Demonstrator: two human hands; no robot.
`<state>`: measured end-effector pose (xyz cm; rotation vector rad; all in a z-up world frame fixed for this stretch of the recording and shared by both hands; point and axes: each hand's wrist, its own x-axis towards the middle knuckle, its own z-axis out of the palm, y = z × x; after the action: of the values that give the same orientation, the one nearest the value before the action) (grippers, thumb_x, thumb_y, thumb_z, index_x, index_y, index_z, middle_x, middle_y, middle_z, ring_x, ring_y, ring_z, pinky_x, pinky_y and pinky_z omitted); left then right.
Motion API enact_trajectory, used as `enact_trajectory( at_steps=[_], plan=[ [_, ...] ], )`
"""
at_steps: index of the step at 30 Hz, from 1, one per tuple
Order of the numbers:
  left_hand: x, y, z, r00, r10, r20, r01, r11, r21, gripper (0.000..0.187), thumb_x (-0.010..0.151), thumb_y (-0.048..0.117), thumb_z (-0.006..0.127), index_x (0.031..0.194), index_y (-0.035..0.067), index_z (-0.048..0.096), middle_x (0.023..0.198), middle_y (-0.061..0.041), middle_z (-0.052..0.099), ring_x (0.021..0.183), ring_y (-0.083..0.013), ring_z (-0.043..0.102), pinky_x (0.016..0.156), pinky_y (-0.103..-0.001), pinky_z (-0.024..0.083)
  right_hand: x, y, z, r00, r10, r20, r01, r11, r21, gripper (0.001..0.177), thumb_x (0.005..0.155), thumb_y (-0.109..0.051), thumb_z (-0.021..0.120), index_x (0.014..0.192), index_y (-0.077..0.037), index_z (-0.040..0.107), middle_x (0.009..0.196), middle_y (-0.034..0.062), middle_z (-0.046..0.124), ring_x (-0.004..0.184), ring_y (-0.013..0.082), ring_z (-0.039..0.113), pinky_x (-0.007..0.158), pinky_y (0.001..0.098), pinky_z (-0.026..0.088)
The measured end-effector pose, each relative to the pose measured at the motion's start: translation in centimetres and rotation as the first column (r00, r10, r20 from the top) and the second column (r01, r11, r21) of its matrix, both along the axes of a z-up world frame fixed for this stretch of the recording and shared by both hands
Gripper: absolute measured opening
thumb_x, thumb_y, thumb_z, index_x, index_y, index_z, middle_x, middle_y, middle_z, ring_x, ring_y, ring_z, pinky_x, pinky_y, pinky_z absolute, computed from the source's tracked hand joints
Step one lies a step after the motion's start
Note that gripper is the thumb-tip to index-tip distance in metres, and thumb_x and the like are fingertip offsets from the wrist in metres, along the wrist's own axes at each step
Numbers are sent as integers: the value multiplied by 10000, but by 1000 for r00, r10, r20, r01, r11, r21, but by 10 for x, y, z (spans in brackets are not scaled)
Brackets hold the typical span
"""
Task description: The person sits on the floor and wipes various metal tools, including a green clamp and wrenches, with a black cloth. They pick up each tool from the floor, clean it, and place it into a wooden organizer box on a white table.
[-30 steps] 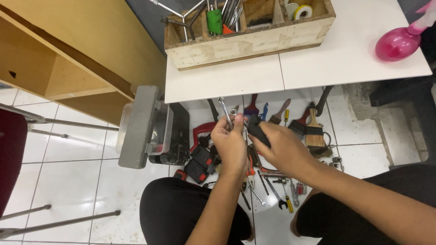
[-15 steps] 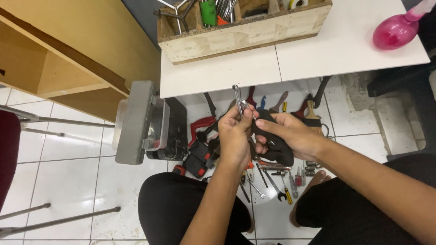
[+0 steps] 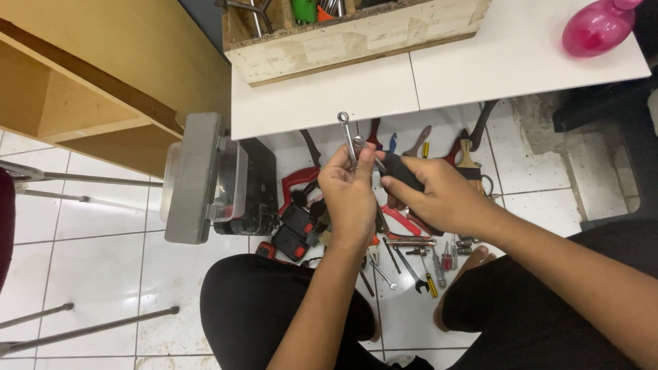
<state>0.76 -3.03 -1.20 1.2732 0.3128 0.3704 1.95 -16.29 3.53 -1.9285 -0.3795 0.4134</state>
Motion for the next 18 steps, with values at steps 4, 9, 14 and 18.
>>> enact_trajectory(
  at_steps=[4, 9, 14, 18],
  plan=[
    [-10, -11, 20, 995, -96, 14, 97, 973, -211, 112, 986, 80, 656, 963, -24, 690, 754, -134, 701, 392, -116, 551, 328, -216, 440, 9, 1, -23, 935, -35, -354, 166, 922, 349, 212, 940, -154, 671, 825, 25, 677, 601, 195, 705, 526, 262, 740, 495, 349, 614],
    [1, -7, -11, 992, -128, -6, 122, 952, -281, 146, 954, 98, 695, 988, -44, 690, 794, -123, 722, 519, -63, 631, 398, -168, 498, 11, -6, -33, 792, 89, -604, 277, 829, 485, 288, 942, -178, 673, 862, 96, 636, 588, 182, 566, 542, 334, 726, 487, 387, 620],
    [7, 2, -13, 999, -23, -40, 11, 965, -260, 132, 971, 93, 672, 1007, -33, 686, 761, -104, 720, 459, 21, 485, 386, -96, 352, 7, -3, 1, 961, 16, -278, 25, 989, 143, 239, 915, -113, 676, 750, 59, 681, 553, 165, 660, 497, 268, 725, 454, 327, 590],
    [13, 10, -23, 994, 66, -83, -82, 973, -215, 123, 981, 70, 643, 1012, -42, 685, 767, -133, 730, 409, 23, 405, 358, -125, 323, 8, -8, -14, 872, 281, 402, -31, 850, -526, 272, 959, -190, 646, 739, -30, 651, 529, 118, 622, 462, 224, 670, 412, 262, 521]
  ],
)
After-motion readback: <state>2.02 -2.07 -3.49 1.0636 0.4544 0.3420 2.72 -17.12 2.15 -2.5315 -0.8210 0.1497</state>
